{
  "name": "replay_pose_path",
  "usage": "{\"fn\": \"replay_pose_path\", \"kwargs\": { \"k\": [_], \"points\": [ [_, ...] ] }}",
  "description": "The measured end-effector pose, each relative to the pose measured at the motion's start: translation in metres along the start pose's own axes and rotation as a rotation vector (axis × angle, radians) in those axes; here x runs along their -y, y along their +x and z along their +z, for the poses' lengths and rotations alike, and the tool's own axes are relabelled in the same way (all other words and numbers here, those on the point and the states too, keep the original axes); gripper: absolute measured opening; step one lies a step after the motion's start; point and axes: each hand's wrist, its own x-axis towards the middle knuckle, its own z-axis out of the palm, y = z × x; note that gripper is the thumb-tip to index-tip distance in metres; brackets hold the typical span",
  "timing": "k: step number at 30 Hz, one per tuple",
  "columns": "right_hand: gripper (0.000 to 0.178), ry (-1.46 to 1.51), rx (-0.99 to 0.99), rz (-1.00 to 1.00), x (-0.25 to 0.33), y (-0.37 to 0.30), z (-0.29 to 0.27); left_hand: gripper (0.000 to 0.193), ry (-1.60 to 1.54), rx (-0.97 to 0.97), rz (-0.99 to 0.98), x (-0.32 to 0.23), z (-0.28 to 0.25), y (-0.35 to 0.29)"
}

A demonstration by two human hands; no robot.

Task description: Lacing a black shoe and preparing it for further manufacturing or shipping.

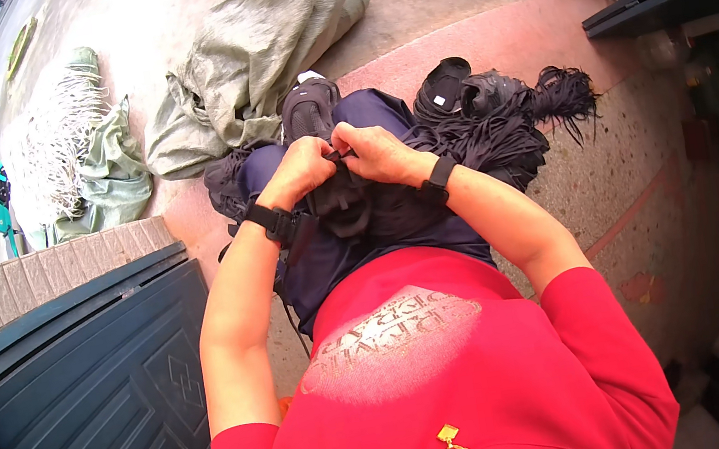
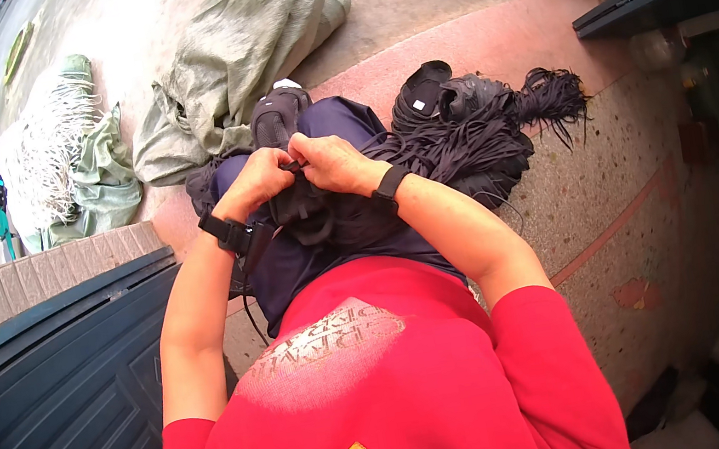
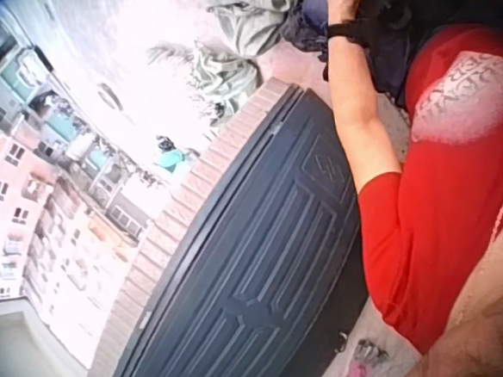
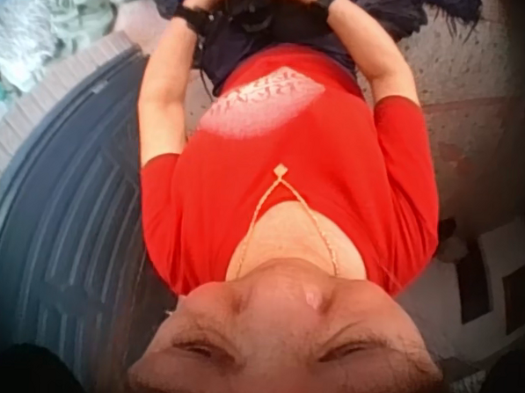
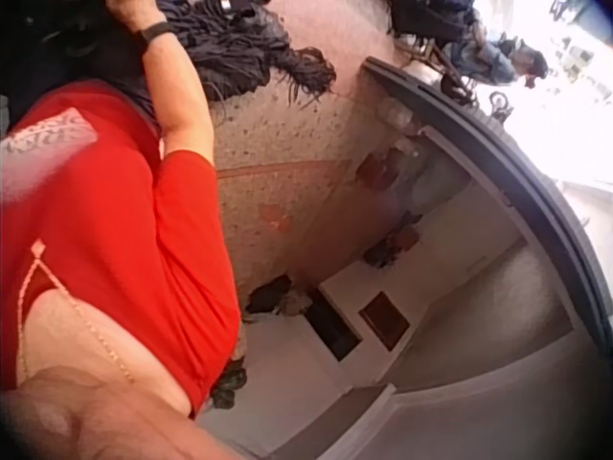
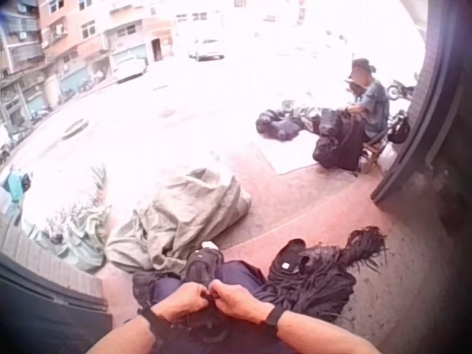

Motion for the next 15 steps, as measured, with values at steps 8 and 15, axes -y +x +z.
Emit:
{"fn": "replay_pose_path", "kwargs": {
  "k": [8,15],
  "points": [
    [0.019,0.361,-0.156,0.22,-0.009,0.007,-0.002,0.006,0.639,-0.617,0.543,-0.007,0.032,-0.02],
    [0.024,0.525,0.142,0.209,-0.016,0.016,0.007,0.013,0.534,-0.647,0.448,-0.005,0.016,-0.023]
  ]
}}
